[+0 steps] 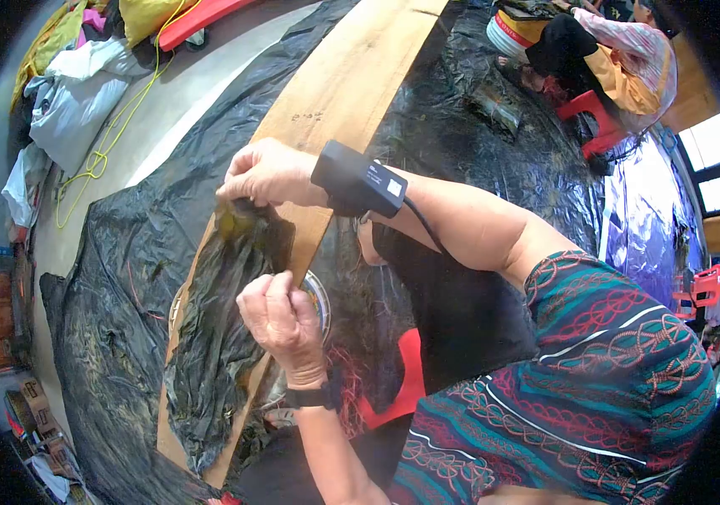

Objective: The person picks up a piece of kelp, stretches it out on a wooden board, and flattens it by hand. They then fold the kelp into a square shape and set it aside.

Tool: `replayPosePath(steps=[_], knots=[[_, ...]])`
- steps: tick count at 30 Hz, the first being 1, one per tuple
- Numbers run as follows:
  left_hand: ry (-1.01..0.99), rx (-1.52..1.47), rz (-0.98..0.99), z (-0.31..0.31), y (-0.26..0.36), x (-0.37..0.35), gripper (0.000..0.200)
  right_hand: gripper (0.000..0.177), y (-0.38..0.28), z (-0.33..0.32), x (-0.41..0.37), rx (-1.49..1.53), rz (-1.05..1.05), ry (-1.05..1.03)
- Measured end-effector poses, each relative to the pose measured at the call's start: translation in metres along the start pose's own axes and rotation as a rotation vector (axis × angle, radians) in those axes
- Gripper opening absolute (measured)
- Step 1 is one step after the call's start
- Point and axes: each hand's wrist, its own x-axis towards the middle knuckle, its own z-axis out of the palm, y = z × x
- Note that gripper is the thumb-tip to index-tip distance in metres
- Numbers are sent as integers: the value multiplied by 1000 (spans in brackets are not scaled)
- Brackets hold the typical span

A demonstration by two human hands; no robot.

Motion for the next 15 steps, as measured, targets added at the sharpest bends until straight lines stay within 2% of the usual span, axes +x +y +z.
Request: replayPosePath(steps=[2, 4, 5, 6, 8, 9, 10, 12, 15], knots=[[-43, -6, 28, 0, 1, -5, 15, 23, 0, -4, 0, -24, 10, 41], [49, -52, -58, 5, 3, -7, 13, 23, 0, -5, -1, 77, 74, -20], [60, -113, -176, 5, 3, -9, 20, 22, 2, -2, -4, 76, 76, -36], [62, -114, -176, 5, 7, -5, 20, 22, -1, 2, -10, 50, 92, -66], [124, -188, -382, 5, 18, 8, 33, 22, 2, 11, -17, 97, 89, -195], [128, -177, -387, 5, 16, 8, 42, 21, -3, 13, -24, 53, 127, -247], [126, -174, -390, 3, 11, 4, 42, 21, -6, 17, -29, 55, 129, -250], [-46, -71, -426, -2, -1, -4, 42, 21, -8, 25, -34, 17, 128, -302], [43, 51, -320, -5, -4, -6, 30, 23, -6, 27, -27, 49, 94, -226]])
